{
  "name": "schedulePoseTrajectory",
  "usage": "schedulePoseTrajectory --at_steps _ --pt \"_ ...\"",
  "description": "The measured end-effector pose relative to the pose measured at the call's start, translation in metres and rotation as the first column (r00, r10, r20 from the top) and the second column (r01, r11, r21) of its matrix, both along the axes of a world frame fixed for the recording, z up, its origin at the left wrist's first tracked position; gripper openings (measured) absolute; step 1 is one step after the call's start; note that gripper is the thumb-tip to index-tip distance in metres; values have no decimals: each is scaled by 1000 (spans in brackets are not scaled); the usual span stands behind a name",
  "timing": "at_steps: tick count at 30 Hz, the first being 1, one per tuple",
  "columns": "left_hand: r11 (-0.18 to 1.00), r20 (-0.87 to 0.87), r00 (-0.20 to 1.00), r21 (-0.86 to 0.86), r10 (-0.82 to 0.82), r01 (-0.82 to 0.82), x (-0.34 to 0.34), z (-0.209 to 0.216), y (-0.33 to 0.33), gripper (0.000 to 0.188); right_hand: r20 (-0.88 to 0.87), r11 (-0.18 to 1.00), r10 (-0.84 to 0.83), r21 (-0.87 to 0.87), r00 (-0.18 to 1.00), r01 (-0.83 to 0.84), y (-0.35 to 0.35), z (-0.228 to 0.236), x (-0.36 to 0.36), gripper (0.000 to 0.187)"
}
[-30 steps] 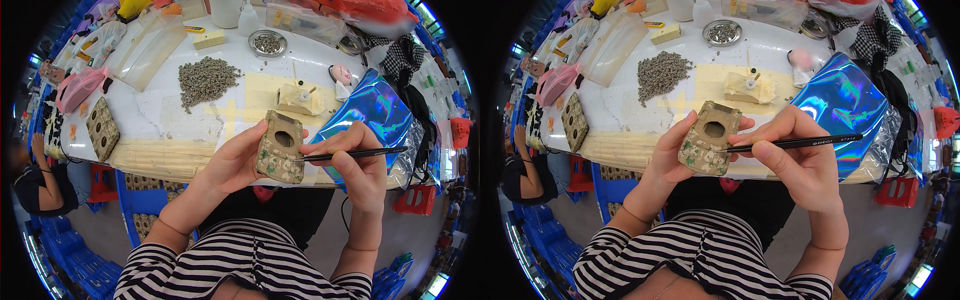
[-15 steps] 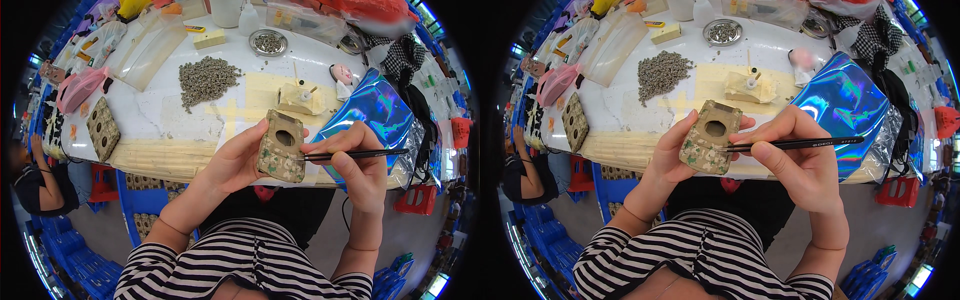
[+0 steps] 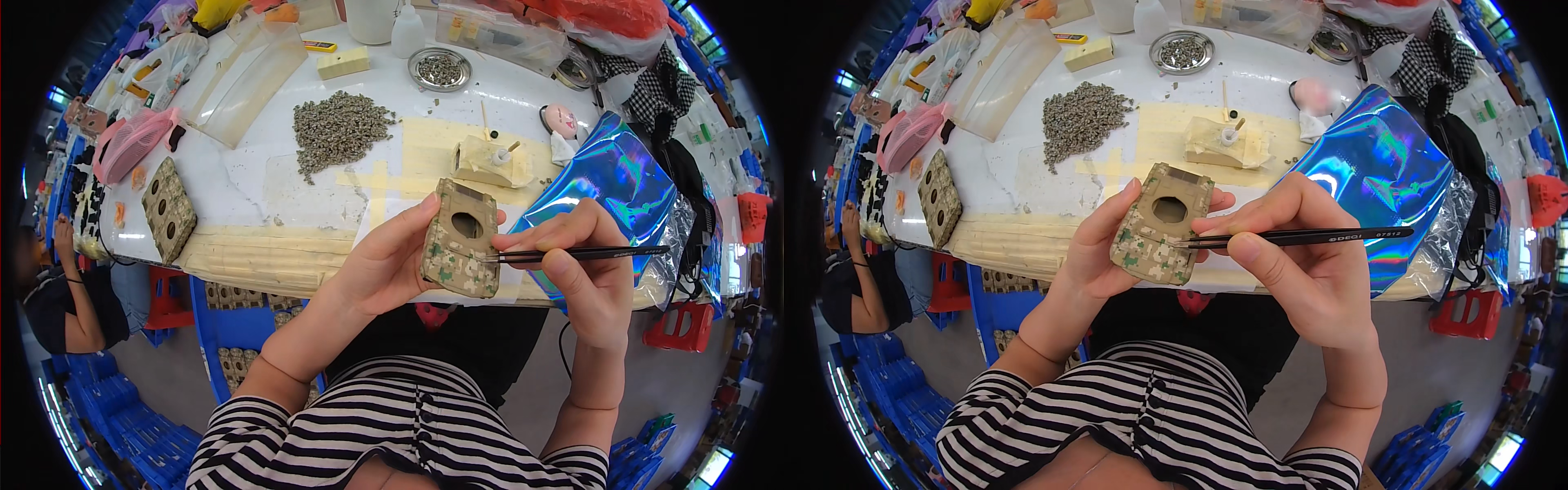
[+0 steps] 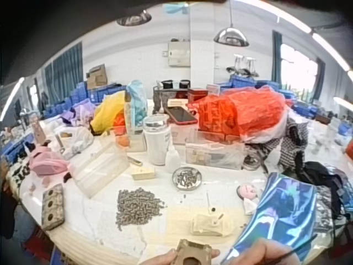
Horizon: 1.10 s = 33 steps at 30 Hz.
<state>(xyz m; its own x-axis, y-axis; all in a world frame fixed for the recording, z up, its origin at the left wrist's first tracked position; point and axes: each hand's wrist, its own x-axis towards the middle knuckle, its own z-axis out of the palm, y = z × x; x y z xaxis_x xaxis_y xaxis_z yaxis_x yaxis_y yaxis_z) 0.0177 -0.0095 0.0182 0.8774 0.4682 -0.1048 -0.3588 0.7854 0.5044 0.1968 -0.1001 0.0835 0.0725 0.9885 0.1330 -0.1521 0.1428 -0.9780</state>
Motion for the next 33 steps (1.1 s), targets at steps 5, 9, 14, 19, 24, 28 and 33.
schedulePoseTrajectory --at_steps 5,9,14,19,24,28,33 --pt "1000 4 1000 2 3 -4 0 -1 0 60 22 1000 -2 13 1000 1 0 -1 1 9" --pt "1000 -2 1000 4 7 -7 0 0 0 60 20 1000 1 9 1000 -1 0 -1 1 9" --pt "1000 -9 1000 6 11 -11 0 0 0 60 22 1000 -3 9 1000 3 0 -2 1 8" --pt "1000 -17 1000 16 10 -9 0 1 -1 61 41 1000 1 7 999 -1 0 -2 2 8" --pt "1000 -19 1000 11 11 -11 0 0 -1 62 17 1000 -13 6 1000 13 -1 -1 -1 9" --pt "1000 -25 1000 6 7 -7 0 1 -1 62 1 1000 -2 25 1000 2 -1 -3 -1 9" --pt "1000 -34 999 5 21 -21 1 2 -1 62 3 1000 -11 12 1000 11 -1 -2 -1 10"
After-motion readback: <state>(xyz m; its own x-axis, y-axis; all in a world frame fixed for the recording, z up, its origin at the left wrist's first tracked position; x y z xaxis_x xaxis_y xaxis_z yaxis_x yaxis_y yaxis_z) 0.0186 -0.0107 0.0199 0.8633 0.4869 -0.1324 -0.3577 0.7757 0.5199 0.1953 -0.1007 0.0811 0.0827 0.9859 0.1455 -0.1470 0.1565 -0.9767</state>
